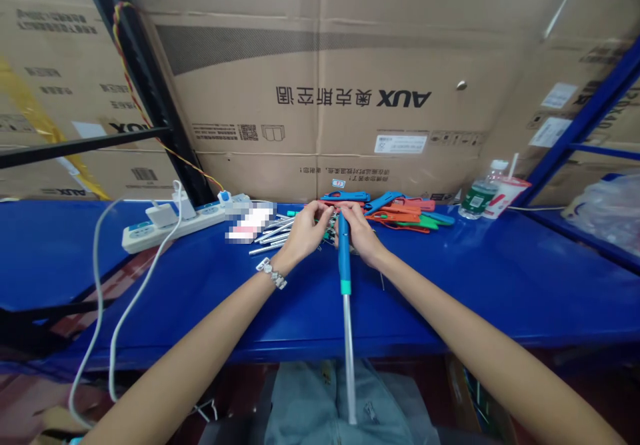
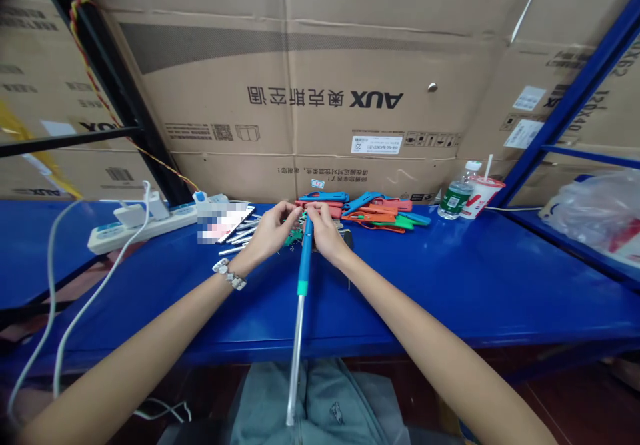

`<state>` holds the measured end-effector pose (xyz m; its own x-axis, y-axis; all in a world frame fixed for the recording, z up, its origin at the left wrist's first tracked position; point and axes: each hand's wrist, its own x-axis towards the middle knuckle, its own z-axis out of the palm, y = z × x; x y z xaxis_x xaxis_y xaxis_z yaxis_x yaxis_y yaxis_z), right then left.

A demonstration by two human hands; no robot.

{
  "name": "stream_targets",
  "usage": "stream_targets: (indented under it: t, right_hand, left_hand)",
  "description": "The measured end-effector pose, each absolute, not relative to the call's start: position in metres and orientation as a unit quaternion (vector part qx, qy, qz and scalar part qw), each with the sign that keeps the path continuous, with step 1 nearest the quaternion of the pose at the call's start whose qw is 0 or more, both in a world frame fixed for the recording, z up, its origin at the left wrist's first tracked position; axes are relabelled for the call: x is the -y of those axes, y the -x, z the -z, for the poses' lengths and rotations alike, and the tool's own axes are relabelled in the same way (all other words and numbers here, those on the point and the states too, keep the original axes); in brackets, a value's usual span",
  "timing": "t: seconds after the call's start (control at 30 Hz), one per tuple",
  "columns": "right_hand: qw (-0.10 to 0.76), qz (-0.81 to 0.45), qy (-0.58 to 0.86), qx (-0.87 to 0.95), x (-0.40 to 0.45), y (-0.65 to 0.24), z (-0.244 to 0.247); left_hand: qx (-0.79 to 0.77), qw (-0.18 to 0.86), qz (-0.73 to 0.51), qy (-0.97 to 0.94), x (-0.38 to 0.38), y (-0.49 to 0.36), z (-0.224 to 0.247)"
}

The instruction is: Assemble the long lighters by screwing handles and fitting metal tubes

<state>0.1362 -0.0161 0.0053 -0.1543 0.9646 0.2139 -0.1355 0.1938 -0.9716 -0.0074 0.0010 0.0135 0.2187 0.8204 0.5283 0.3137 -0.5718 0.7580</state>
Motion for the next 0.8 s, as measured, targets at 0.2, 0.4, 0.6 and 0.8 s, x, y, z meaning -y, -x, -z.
stream_targets:
  t: [0.2,0.4,0.6,0.8]
  right_hand:
    - [0.52,-0.551,0.374,0.535,0.016,-0.127,0.007]
    - [0.503,-0.562,0.394,0.525,0.023,-0.127,0.01]
    - [0.484,-0.547,0.412,0.544,0.021,-0.13,0.011]
    - [0.518,-0.55,0.392,0.526,0.016,-0.132,0.012]
  left_hand:
    - [-0.334,0.136,-0.387,-0.848,0.009,0.018,-0.003]
    - [-0.342,0.122,-0.381,-0.85,0.008,0.012,0.003]
    - [-0.392,0.26,-0.425,-0.774,0.005,0.004,0.006]
    - [-0.415,0.29,-0.423,-0.752,0.003,0.018,0.0]
